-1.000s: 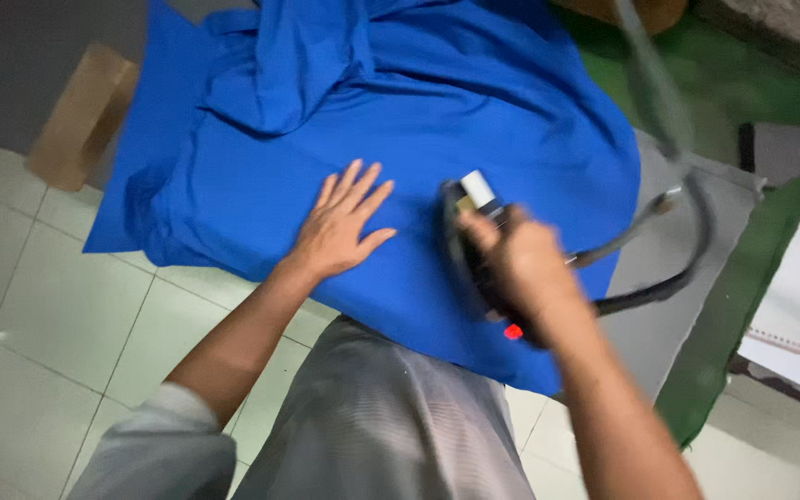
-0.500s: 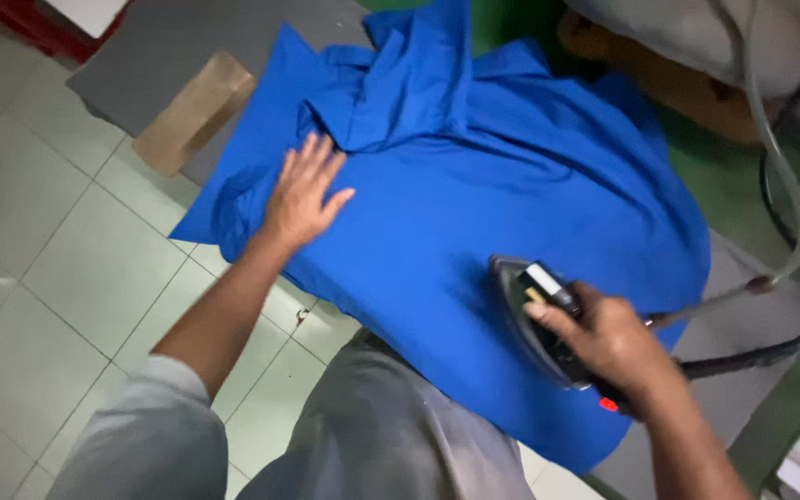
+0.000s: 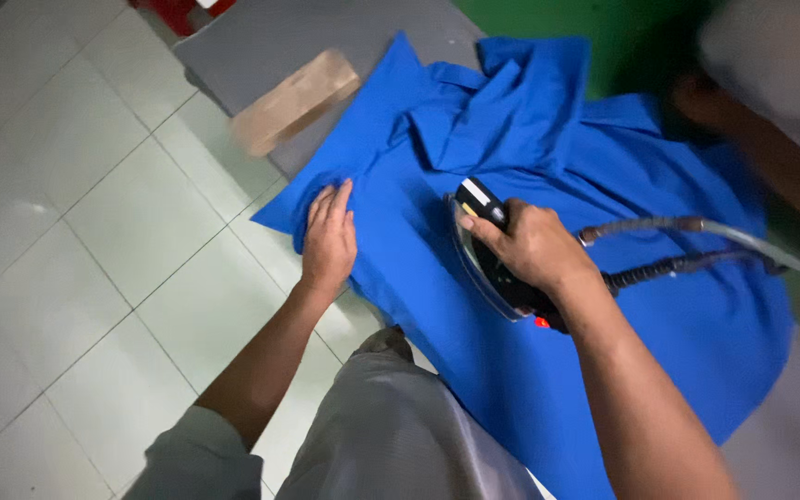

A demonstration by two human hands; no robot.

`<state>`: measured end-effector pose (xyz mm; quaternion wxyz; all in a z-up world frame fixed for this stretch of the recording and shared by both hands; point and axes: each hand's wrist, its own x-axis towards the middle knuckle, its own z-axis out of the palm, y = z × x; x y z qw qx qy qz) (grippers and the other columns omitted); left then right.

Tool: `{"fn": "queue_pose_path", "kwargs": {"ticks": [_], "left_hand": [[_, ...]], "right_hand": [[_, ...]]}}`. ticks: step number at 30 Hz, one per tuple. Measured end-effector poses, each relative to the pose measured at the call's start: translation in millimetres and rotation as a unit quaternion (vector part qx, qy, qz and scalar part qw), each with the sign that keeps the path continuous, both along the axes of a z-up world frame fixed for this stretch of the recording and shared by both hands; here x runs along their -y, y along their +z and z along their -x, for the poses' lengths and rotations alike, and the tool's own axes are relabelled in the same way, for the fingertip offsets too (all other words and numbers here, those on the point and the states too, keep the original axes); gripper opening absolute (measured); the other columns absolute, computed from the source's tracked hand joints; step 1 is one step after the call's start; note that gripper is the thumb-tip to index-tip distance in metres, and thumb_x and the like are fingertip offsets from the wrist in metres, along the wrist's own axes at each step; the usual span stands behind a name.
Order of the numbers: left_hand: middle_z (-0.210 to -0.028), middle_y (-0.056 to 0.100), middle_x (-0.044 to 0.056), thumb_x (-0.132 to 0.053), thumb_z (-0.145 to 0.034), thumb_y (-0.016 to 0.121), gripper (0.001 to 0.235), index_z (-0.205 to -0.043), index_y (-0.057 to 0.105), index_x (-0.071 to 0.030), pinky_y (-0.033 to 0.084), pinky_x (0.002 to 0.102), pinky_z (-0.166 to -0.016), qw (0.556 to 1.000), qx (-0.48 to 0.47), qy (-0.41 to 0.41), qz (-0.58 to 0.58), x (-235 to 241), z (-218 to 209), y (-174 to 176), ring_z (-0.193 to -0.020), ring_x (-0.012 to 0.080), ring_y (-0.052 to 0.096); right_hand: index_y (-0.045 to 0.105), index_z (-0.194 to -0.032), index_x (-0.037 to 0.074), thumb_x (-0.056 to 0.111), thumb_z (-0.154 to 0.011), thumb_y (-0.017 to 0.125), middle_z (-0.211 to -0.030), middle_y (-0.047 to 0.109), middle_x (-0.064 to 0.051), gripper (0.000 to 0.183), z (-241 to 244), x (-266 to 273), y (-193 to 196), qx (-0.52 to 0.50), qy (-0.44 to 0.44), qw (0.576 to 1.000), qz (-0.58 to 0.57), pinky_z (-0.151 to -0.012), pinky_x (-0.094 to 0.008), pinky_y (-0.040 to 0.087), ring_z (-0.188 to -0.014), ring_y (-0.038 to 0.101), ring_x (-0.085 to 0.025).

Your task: The person irons a blue shirt on a grey ironing board using a steam iron and a wooden pressing block. They smooth the fabric with their hands, move the shirt to different positions, and use the block to press specific areas while ironing.

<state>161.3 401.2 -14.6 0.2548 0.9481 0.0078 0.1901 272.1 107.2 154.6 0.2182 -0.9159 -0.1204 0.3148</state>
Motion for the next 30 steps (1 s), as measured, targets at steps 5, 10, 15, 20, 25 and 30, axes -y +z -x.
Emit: {"fn": "queue_pose_path", "kwargs": {"ticks": [5, 10, 15, 20, 25, 30], "left_hand": [[-0.153, 0.05, 0.027, 0.003, -0.095, 0.049, 0.07, -0.161, 0.026, -0.002, 0.032, 0.064, -0.116, 0.997, -0.077, 0.023, -0.021, -12.9, -0.5, -5.0, -0.148, 0.0429, 0.038], [-0.148, 0.056, 0.024, 0.004, -0.086, 0.052, 0.078, -0.161, 0.031, -0.003, 0.037, 0.057, -0.114, 0.998, -0.047, 0.019, -0.04, -11.7, 4.6, 1.8, -0.145, 0.0371, 0.045], [-0.13, 0.065, 0.026, 0.001, -0.093, 0.052, 0.061, -0.153, 0.044, 0.0, 0.046, 0.048, -0.11, 0.997, 0.008, 0.068, -0.044, -13.2, 18.4, -6.5, -0.13, 0.0373, 0.059], [-0.134, 0.062, 0.027, 0.001, -0.082, 0.057, 0.069, -0.15, 0.046, 0.002, 0.043, 0.05, -0.112, 0.994, -0.019, 0.101, -0.04, -9.5, 11.0, 3.9, -0.129, 0.0402, 0.057], [-0.127, 0.059, 0.024, -0.001, -0.074, 0.06, 0.065, -0.139, 0.053, 0.001, 0.044, 0.053, -0.111, 0.995, -0.047, 0.092, -0.012, -19.4, 1.0, 3.6, -0.126, 0.0413, 0.056], [-0.118, 0.062, 0.024, 0.001, -0.078, 0.057, 0.054, -0.132, 0.058, 0.002, 0.046, 0.051, -0.106, 0.993, -0.022, 0.104, 0.043, -33.9, 1.2, -10.9, -0.117, 0.0435, 0.061]], "right_hand": [[0.071, -0.098, -0.001, 0.065, -0.094, 0.062, -0.092, 0.072, -0.03, 0.067, -16.4, -54.9, 0.9, 0.019, 0.045, 0.999, -0.018, -0.083, -0.056, 0.055, -0.102, 0.07, -0.049], [0.072, -0.1, 0.001, 0.068, -0.092, 0.061, -0.098, 0.073, -0.029, 0.069, -24.7, -98.0, 3.1, 0.003, 0.082, 0.997, -0.014, -0.088, -0.054, 0.055, -0.108, 0.069, -0.047], [0.072, -0.103, 0.0, 0.072, -0.091, 0.061, -0.101, 0.073, -0.029, 0.074, -27.2, -120.7, -0.8, 0.007, 0.118, 0.993, -0.022, -0.091, -0.054, 0.055, -0.11, 0.069, -0.047], [0.071, -0.104, 0.001, 0.073, -0.091, 0.06, -0.102, 0.074, -0.027, 0.074, -30.6, -136.0, -2.4, 0.004, 0.162, 0.987, -0.005, -0.091, -0.053, 0.056, -0.111, 0.069, -0.045], [0.073, -0.107, 0.004, 0.07, -0.09, 0.062, -0.108, 0.074, -0.026, 0.07, -34.0, -158.1, -1.0, 0.002, 0.236, 0.971, 0.029, -0.094, -0.051, 0.056, -0.114, 0.069, -0.042], [0.073, -0.107, 0.006, 0.075, -0.087, 0.061, -0.106, 0.074, -0.025, 0.073, -40.5, -173.9, -1.1, 0.002, 0.261, 0.965, 0.022, -0.093, -0.051, 0.056, -0.113, 0.07, -0.041]]}}
